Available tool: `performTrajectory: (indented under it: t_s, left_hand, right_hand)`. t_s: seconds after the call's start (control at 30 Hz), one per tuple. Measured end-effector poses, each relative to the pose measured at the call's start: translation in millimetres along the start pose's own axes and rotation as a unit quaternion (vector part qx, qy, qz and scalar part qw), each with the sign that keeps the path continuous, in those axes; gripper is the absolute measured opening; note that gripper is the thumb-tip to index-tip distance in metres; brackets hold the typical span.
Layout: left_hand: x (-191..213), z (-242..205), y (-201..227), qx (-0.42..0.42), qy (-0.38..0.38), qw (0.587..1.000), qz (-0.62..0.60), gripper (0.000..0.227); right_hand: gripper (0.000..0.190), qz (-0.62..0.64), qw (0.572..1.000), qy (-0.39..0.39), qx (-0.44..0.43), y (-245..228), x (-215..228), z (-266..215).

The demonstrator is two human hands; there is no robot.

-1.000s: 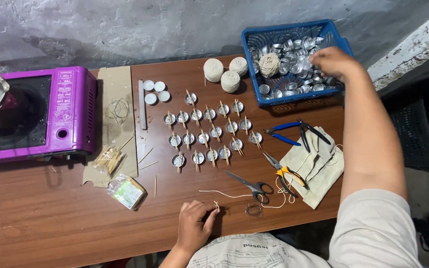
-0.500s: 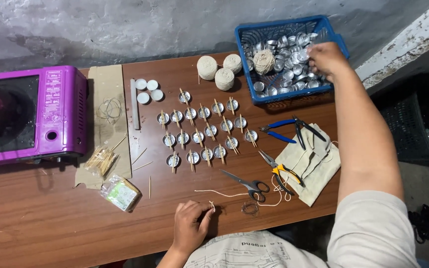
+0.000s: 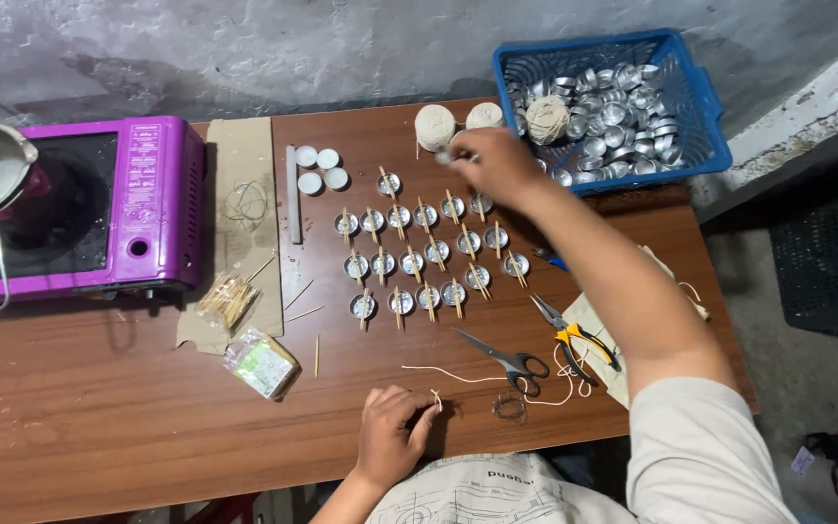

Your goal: Assembling candle wicks by cutting string and attaching them to metal wick tabs at a workshop table.

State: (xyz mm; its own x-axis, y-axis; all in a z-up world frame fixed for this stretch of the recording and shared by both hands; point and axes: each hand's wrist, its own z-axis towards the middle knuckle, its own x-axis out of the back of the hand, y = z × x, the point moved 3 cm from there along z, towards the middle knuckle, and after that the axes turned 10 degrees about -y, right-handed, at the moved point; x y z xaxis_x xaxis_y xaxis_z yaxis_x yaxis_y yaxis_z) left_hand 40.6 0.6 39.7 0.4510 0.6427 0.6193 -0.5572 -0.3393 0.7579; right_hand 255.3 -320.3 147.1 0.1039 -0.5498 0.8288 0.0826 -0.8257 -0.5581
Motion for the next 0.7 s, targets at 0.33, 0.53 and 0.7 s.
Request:
performTrajectory:
  t_s: [0.33, 0.53, 0.7]
  left_hand:
    - [8.7, -1.1, 2.9, -0.021, 0.025, 0.999, -0.028, 0.006]
    - [13.4, 3.8, -5.0, 0.035, 0.018, 0.994, -0.101, 0.006]
    - [40.8, 27.5, -16.7, 0.195, 0.012, 0.873, -0.446, 0.010]
  right_hand:
    - [0.042, -0.196, 0.964, -0.180, -0.006, 12.7, -67.4, 63.3]
    - [0.028, -0.062, 0.995, -0.054, 0.059, 4.1, -49.8, 28.3]
    - [0.013, 0.058, 0.981, 0.038, 0.179, -66.7, -41.6, -71.5]
